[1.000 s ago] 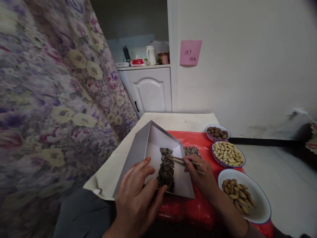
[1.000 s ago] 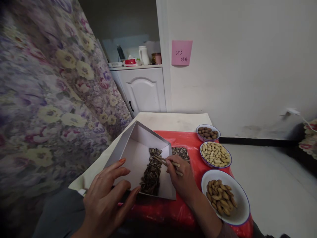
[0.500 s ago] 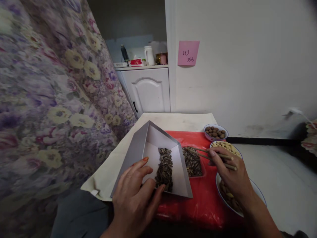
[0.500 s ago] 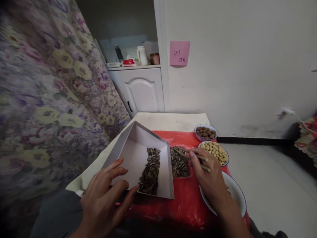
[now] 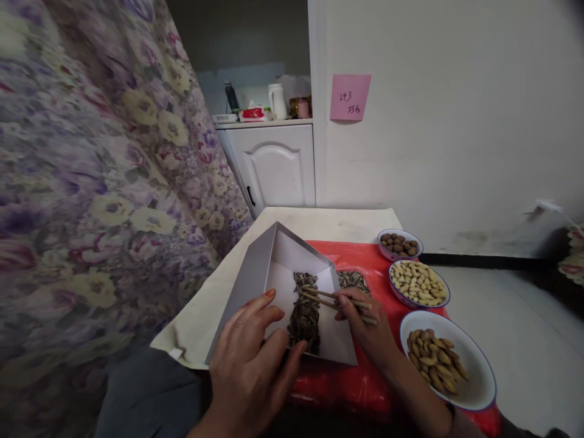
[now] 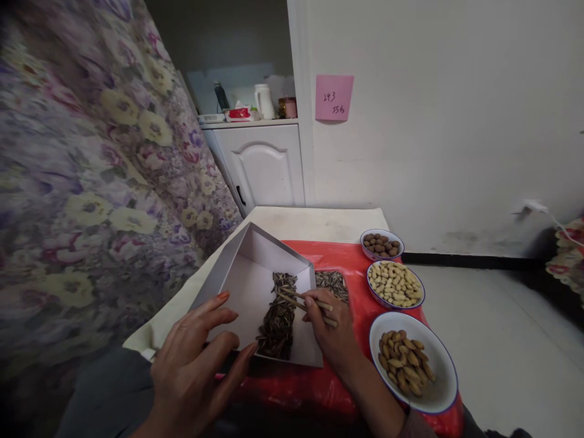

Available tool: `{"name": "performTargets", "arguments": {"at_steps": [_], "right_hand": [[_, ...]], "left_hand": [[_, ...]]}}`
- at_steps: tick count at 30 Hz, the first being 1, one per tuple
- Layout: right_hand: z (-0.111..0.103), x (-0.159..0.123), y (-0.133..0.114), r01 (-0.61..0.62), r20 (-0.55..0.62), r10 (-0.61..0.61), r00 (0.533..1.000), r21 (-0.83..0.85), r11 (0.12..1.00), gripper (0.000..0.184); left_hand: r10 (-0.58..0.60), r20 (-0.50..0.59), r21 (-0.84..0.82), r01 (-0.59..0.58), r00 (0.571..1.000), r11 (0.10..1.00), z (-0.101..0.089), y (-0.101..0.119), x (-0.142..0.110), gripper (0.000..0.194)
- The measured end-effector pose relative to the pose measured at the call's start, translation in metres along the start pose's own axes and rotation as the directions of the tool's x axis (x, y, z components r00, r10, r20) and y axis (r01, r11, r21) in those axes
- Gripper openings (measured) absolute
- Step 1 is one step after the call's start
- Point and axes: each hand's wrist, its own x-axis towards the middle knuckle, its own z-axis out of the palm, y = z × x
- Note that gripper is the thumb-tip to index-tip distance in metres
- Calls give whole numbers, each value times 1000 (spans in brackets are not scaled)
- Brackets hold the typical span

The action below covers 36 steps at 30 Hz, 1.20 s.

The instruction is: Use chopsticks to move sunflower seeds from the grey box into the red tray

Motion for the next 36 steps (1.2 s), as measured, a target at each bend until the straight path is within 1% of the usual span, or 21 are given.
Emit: {"name": "performTargets", "arguments": {"at_steps": [5, 12, 15, 17, 20, 24, 27, 29, 32, 34, 36], "right_hand": [[-2, 0, 0, -27, -11, 27, 1000, -16, 1000, 29], [-14, 2, -13, -72, -31, 72, 997, -17, 997, 30], [-22, 2, -20, -70, -44, 68, 997, -23, 997, 31], [-31, 2, -26, -47, -67, 43, 997, -47, 998, 29], [-49, 0, -35, -14, -143, -3, 990, -118, 993, 25], [-78, -1, -37, -61, -257, 10, 966, -191, 980, 24], [-90, -1, -33, -101, -297, 33, 954, -215, 971, 26], [-92, -1, -32, -109, -300, 42, 953, -212, 971, 27], [-90, -1, -35, -88, -297, 25, 955, -201, 976, 26], [-87, -2, -38, -69, -294, 8, 956, -197, 978, 25], [-82, -2, -41, -54, -263, 4, 965, -185, 981, 24]], "left_hand": [[-1, 7, 6, 1, 1000, 1000, 0, 0, 0, 14], [7, -2, 3, -7, 1000, 1000, 0, 0, 0, 14], [3, 2, 0, -3, 1000, 1000, 0, 1, 0, 14], [4, 1, 0, -4, 1000, 1000, 0, 1, 0, 14], [9, -5, -1, -9, 1000, 1000, 0, 0, -1, 14], [11, -5, 2, -11, 1000, 1000, 1, -1, -1, 14], [17, -5, 10, -16, 1000, 1000, 1, -1, 0, 14], [19, -9, 9, -19, 1000, 1000, 1, 0, 1, 14], [11, -4, 7, -11, 1000, 1000, 2, 0, 1, 14], [10, 3, 5, -10, 1000, 1000, 2, 0, 1, 14], [13, -1, 1, -13, 1000, 1000, 2, 0, 0, 14]]}}
